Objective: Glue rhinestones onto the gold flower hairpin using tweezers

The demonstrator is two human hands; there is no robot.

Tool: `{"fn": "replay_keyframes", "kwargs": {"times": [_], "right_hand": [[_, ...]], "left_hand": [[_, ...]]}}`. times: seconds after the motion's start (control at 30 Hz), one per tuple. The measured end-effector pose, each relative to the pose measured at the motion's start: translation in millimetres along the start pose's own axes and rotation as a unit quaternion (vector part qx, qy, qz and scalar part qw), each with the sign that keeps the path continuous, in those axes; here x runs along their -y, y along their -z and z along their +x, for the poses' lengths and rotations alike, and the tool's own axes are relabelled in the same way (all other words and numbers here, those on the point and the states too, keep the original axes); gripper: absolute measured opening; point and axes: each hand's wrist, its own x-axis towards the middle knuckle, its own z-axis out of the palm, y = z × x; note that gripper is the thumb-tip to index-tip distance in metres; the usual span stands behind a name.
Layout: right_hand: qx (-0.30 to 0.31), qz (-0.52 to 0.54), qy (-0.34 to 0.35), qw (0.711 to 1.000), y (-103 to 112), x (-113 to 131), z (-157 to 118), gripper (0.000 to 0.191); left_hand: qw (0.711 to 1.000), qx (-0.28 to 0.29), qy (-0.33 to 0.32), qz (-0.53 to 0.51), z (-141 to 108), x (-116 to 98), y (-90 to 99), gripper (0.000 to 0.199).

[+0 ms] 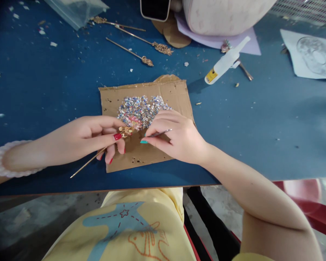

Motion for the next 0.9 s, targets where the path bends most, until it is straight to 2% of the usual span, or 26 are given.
{"fn": "replay_keyframes", "kwargs": {"times": [0.9], "right_hand": [[0.012, -0.006, 0.011, 1.000, 1.7, 2.8, 0.1, 0.015]], "left_hand": [[1.000, 0.003, -0.008, 0.001, 1.7, 0.0, 0.3, 0.011]]}}
